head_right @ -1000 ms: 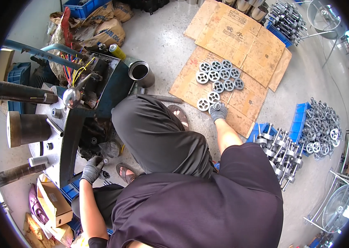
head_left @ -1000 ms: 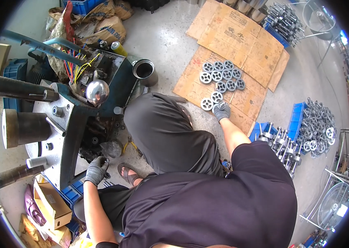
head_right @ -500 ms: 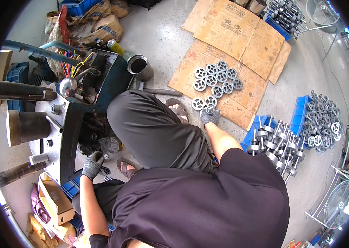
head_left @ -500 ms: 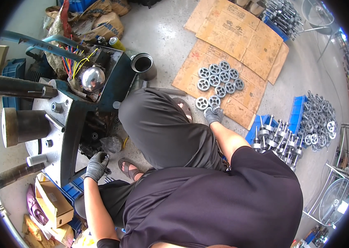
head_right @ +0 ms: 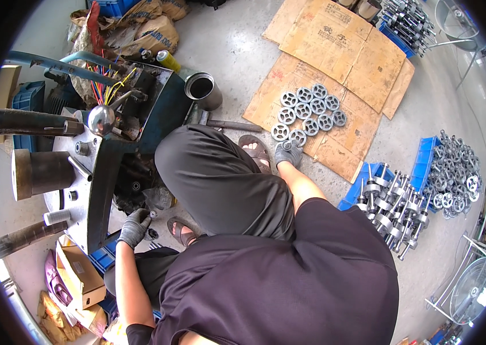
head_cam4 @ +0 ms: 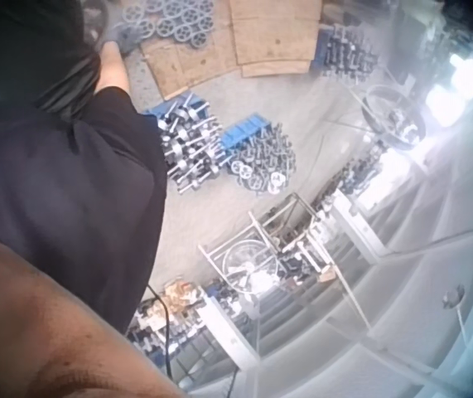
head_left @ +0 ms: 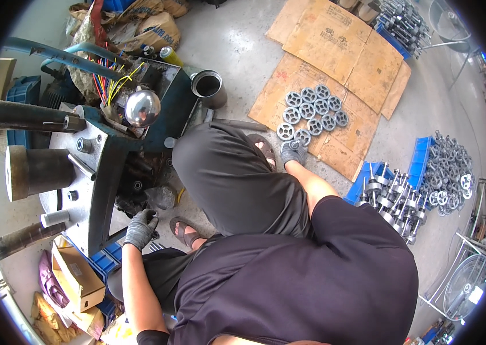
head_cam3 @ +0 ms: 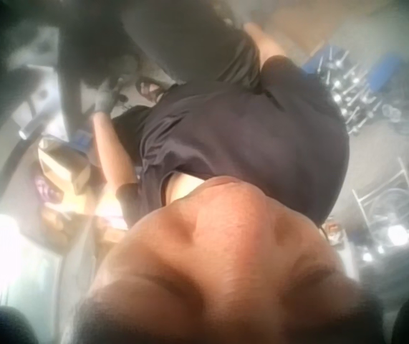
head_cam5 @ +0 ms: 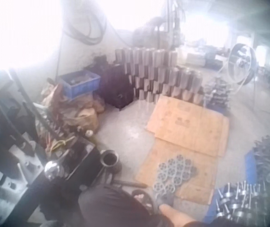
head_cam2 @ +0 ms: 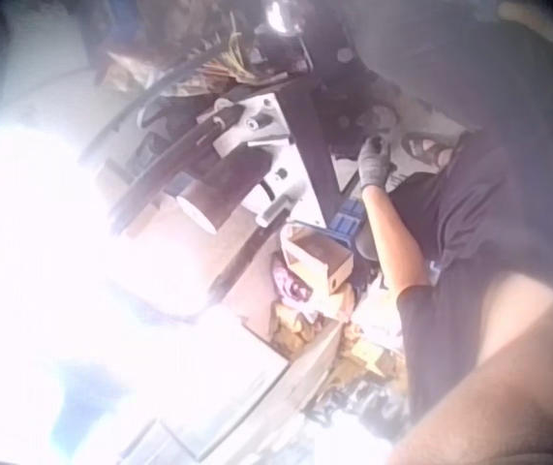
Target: The person assembles metal components by inserting a central metal shaft into various gear-like and cylindrical parts, using a press machine to secure the assembly.
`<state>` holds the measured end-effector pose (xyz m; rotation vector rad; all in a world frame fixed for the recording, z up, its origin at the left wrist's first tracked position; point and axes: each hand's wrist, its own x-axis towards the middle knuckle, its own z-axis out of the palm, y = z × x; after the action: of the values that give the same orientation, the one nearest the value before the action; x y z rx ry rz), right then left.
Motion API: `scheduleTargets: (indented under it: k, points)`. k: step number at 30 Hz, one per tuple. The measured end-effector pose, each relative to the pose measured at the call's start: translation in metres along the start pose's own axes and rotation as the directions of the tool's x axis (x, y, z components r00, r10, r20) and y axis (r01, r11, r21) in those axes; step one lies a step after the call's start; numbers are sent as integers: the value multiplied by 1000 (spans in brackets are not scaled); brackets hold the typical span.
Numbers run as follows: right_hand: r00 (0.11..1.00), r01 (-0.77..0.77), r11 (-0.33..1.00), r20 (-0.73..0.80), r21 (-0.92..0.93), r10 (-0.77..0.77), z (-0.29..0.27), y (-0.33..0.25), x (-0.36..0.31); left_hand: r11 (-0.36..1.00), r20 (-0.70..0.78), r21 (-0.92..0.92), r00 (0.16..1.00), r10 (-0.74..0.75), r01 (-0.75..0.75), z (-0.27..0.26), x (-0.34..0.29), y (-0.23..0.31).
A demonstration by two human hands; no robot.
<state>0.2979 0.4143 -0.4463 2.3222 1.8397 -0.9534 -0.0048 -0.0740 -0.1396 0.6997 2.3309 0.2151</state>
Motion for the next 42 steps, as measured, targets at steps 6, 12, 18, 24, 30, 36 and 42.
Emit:
scheduleTargets:
  k: [6, 12, 18, 24, 30, 36, 42]
  points:
    - [980, 190, 889, -143, 418, -142, 28, 15, 26, 1000, -1, 16, 1000, 12, -12, -1, -1, -5]
    - [911, -124, 990, 389, -63, 139, 5, -18, 86, 998, 17, -60, 1000, -26, 27, -6, -6, 8]
    - [932, -2, 981, 356, -195, 73, 3, 2, 102, 996, -10, 77, 999, 44, -43, -1, 13, 6]
    - [927, 57, 998, 372, -38, -39, -2, 26, 121, 997, -13, 70, 999, 43, -42, -4, 11, 9]
    - [895, 410, 868, 307, -280, -323, -36, 121, 156, 985, 13, 10, 985, 173, -173, 0, 39, 26]
    - [784, 621, 418, 528, -663, -328, -68, 61, 44, 988, -40, 89, 991, 126, -122, -10, 5, 20]
    - [924, 355, 820, 300, -448, -236, -94, 69, 17, 994, -35, 40, 994, 105, -103, -11, 5, 21]
